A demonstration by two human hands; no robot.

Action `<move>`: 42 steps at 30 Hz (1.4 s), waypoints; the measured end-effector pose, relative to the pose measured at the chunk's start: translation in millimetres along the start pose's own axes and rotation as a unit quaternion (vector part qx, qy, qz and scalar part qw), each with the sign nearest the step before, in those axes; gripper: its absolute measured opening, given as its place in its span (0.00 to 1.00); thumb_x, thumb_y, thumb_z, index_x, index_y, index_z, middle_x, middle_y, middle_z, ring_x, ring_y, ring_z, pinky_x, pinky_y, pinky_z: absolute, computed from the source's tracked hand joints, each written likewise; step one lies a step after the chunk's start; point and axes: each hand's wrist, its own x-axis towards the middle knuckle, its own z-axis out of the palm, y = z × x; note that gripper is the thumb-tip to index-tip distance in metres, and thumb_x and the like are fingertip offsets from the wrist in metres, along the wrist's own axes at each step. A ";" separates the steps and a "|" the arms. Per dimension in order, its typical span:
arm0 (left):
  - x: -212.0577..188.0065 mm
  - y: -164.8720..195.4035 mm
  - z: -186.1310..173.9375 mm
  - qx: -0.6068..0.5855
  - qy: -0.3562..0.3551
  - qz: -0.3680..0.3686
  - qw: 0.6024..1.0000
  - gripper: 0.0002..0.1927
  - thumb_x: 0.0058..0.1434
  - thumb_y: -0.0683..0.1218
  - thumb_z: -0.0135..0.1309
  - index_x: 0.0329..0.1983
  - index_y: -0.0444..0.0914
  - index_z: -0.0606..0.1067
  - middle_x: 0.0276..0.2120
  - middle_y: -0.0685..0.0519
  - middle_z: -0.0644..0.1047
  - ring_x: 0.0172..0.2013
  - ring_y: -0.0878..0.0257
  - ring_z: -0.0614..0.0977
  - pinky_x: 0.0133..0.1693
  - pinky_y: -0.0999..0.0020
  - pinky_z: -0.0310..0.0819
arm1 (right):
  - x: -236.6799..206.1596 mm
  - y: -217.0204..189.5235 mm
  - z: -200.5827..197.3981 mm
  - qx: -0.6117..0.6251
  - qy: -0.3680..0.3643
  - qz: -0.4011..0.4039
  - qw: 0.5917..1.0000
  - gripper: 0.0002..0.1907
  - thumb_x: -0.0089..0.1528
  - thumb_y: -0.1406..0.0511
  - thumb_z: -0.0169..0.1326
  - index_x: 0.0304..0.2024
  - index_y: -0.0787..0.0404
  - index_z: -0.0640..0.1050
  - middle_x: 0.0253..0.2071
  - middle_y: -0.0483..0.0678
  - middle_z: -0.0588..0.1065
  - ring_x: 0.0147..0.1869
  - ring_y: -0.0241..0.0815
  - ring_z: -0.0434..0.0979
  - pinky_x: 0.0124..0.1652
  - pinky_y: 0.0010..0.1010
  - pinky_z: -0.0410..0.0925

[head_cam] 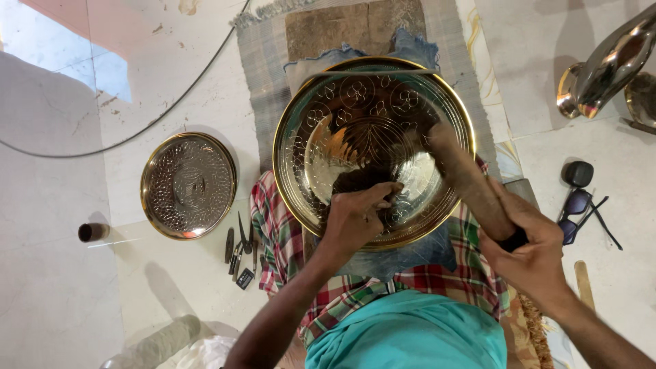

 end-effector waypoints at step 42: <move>29.5 -3.7 -11.8 0.003 -0.154 0.038 0.987 0.28 0.51 0.27 0.47 0.51 0.39 0.81 0.46 0.44 0.84 0.36 0.57 0.89 0.25 0.71 0.82 | -29.3 -15.3 16.1 0.052 0.103 -0.012 0.993 0.37 0.54 0.74 0.60 0.68 0.56 0.74 0.56 0.53 0.78 0.44 0.35 0.79 0.45 0.28 0.72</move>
